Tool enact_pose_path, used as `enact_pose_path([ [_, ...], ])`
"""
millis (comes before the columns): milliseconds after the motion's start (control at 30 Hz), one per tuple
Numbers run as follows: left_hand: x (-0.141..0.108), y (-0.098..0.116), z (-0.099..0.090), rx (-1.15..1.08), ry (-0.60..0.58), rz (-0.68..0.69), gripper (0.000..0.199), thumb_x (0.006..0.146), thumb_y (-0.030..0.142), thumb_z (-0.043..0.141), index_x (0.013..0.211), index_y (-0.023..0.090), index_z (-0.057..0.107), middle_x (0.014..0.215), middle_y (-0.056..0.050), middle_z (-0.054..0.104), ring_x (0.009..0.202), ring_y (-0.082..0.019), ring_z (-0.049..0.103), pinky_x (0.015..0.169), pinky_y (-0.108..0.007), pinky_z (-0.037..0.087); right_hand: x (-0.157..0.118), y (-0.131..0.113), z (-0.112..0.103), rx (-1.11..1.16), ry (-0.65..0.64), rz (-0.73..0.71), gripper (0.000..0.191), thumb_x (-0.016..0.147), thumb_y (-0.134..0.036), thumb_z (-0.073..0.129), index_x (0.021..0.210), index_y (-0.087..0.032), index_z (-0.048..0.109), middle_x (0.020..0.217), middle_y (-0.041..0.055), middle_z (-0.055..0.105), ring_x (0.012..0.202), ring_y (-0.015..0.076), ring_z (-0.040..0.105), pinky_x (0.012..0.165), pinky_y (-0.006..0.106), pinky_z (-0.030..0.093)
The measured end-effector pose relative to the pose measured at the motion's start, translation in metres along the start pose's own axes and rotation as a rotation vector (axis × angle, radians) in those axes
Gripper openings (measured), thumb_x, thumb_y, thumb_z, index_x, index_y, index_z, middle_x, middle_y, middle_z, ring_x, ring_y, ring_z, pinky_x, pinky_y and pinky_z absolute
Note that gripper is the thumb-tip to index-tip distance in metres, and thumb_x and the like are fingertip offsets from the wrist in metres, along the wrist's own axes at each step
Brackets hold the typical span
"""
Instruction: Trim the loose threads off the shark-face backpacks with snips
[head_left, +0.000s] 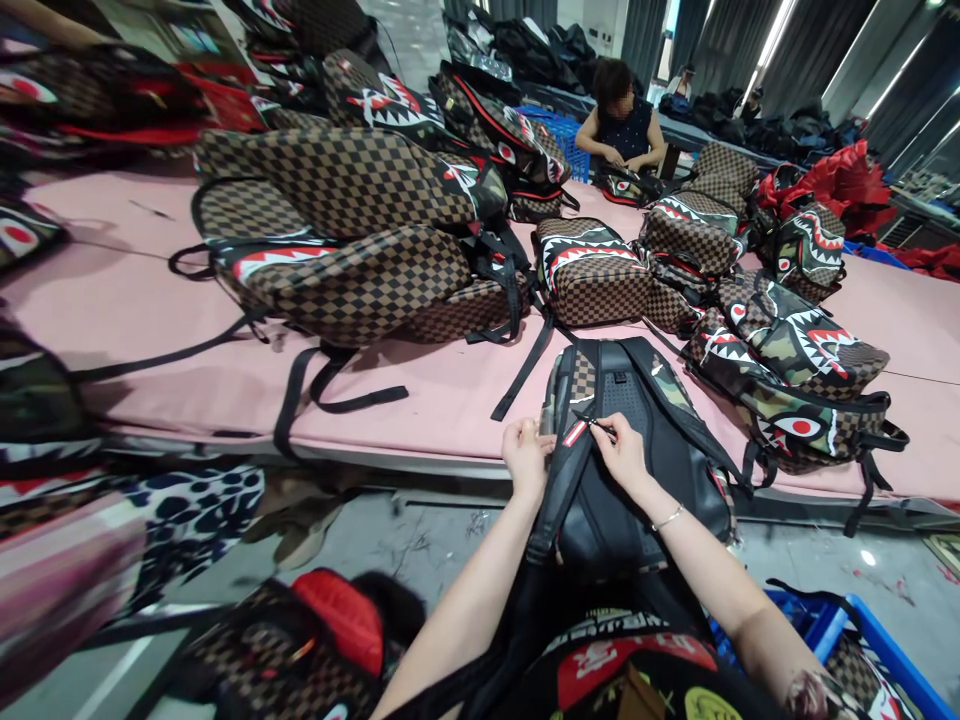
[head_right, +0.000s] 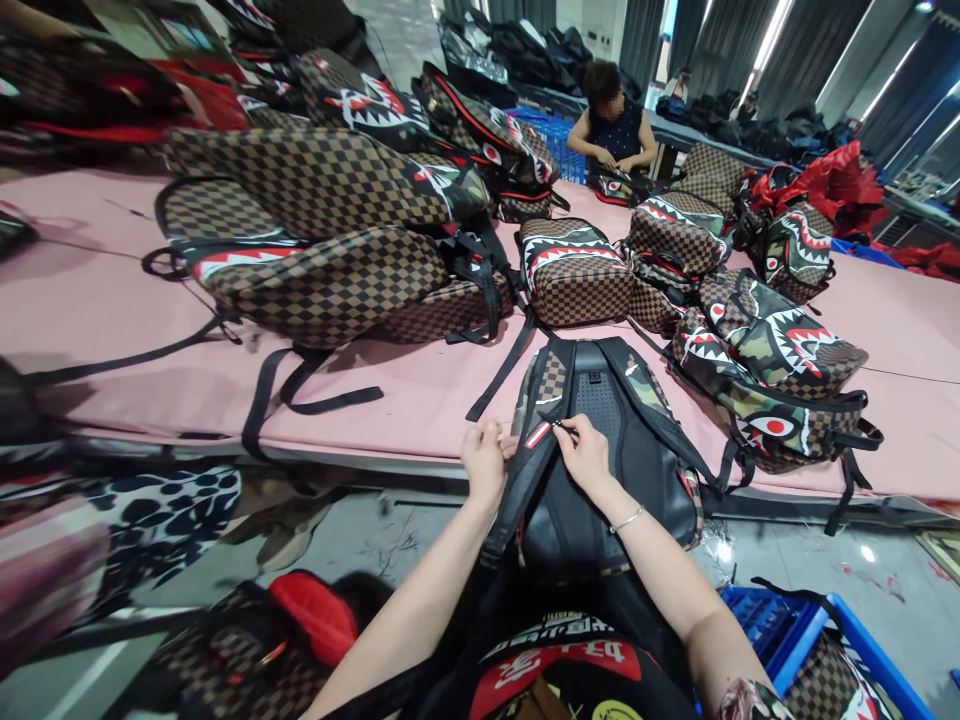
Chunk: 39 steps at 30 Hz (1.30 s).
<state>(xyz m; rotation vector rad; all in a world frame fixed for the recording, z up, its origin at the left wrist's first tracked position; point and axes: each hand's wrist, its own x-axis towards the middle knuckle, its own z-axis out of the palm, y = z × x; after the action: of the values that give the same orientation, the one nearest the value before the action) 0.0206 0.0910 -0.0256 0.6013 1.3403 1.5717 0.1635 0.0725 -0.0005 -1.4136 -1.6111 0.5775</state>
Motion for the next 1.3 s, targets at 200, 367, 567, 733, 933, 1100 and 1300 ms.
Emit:
enact_pose_path([
  [200,-0.007,0.001,-0.006,-0.283,0.071,-0.236,0.014,0.072,0.022,0.049,0.064,0.018,0.038,0.062,0.002,0.047,0.058,-0.016,0.063,0.060,-0.033,0.053,-0.010,-0.004,-0.006,0.108,0.027,0.107,0.022,0.081,-0.039,0.052,0.086,-0.019,0.057,0.080,0.0026,0.063,0.074,0.0160,0.059,0.067,0.026,0.045],
  [367,-0.017,0.008,-0.009,-0.411,0.142,-0.218,0.015,0.076,0.024,0.050,0.068,0.018,0.038,0.064,0.003,0.048,0.063,-0.014,0.064,0.063,-0.029,0.051,-0.016,-0.004,-0.008,0.172,0.045,0.200,0.025,0.079,-0.043,0.052,0.083,-0.019,0.058,0.069,-0.0013,0.058,0.061,0.0123,0.052,0.059,0.023,0.040],
  [567,-0.043,0.040,-0.020,-0.497,-0.002,-0.155,0.023,0.069,0.030,0.062,0.067,0.017,0.044,0.065,0.002,0.049,0.049,-0.007,0.052,0.045,-0.019,0.040,-0.013,0.003,0.019,0.362,0.002,0.389,0.039,0.076,-0.054,0.050,0.079,-0.015,0.058,0.047,-0.0074,0.041,0.038,0.0068,0.035,0.038,0.018,0.029],
  [733,-0.046,0.084,-0.073,-0.635,-0.097,0.062,0.023,0.069,0.023,0.065,0.062,0.017,0.044,0.055,0.006,0.037,0.042,-0.005,0.038,0.037,-0.015,0.031,-0.013,0.001,0.034,0.399,-0.047,0.413,0.038,0.070,-0.051,0.058,0.073,-0.014,0.060,0.043,-0.0074,0.040,0.035,0.0059,0.032,0.035,0.019,0.025],
  [933,-0.023,0.106,-0.127,-0.770,0.055,0.026,0.020,0.068,0.014,0.063,0.060,0.015,0.044,0.052,0.006,0.037,0.042,-0.003,0.031,0.037,-0.011,0.032,-0.017,0.002,0.026,0.366,-0.007,0.385,0.035,0.070,-0.049,0.059,0.077,-0.015,0.064,0.056,-0.0019,0.054,0.049,0.0102,0.046,0.046,0.021,0.036],
  [1100,-0.030,0.099,-0.113,-0.591,0.044,0.059,0.021,0.067,0.020,0.067,0.059,0.014,0.049,0.054,0.004,0.041,0.046,-0.005,0.036,0.040,-0.015,0.033,-0.019,0.000,0.019,0.202,0.050,0.322,0.029,0.076,-0.042,0.056,0.091,-0.018,0.063,0.064,-0.0014,0.057,0.057,0.0126,0.048,0.059,0.024,0.040],
  [1300,-0.052,0.109,-0.095,-0.497,0.004,0.240,0.025,0.064,0.024,0.073,0.060,0.013,0.051,0.058,0.003,0.044,0.051,-0.007,0.043,0.042,-0.017,0.035,-0.021,-0.009,0.010,-0.202,-0.024,0.250,0.031,0.075,-0.038,0.059,0.101,-0.022,0.058,0.078,0.0019,0.065,0.068,0.0171,0.060,0.063,0.027,0.044],
])
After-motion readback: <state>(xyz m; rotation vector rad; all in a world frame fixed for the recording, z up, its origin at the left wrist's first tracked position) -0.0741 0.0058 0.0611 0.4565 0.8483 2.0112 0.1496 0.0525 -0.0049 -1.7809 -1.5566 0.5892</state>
